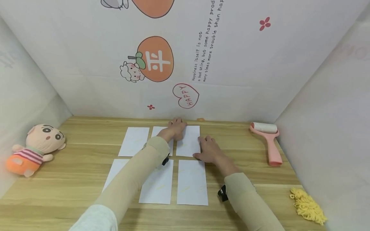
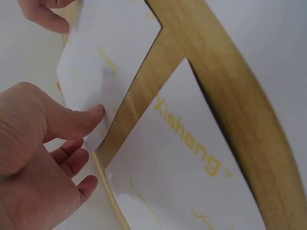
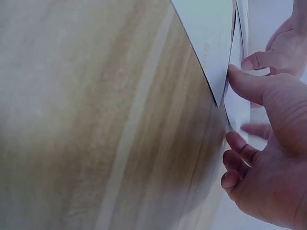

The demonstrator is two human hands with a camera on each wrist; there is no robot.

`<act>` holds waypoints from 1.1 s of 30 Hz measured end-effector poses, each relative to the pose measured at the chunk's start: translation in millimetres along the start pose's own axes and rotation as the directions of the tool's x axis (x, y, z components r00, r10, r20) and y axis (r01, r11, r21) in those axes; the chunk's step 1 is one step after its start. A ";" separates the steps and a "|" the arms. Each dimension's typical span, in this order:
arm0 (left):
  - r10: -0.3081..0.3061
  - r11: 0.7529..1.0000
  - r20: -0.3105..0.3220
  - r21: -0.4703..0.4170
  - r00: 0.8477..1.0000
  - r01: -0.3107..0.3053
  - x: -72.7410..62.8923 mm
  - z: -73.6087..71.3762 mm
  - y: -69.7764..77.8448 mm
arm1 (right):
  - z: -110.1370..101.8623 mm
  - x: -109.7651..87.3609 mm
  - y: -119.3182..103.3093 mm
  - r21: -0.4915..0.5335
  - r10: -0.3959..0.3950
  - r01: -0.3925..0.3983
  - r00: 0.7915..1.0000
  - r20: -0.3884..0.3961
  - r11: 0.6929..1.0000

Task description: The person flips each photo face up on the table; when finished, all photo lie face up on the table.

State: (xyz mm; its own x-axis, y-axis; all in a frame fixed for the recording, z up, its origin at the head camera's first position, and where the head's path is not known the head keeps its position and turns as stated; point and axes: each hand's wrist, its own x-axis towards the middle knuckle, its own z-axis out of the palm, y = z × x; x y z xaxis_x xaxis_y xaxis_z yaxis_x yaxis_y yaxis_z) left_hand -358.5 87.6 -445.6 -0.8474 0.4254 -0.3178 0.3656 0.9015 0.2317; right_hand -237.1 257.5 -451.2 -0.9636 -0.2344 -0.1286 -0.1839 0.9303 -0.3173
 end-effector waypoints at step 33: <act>-0.124 0.926 -0.167 -0.374 0.978 0.053 -15.8 -8.8 13.5 | 6.2 -10.7 3.9 0.239 -0.065 0.088 0.993 -0.102 0.967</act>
State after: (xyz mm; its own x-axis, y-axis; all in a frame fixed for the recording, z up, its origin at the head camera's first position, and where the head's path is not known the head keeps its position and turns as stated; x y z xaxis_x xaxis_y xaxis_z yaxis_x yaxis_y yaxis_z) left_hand -343.5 92.4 -429.3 -0.9386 0.2909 -0.1856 0.1493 0.8272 0.5416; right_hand -226.3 261.8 -456.9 -0.9644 -0.2644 -0.0110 -0.2162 0.8115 -0.5429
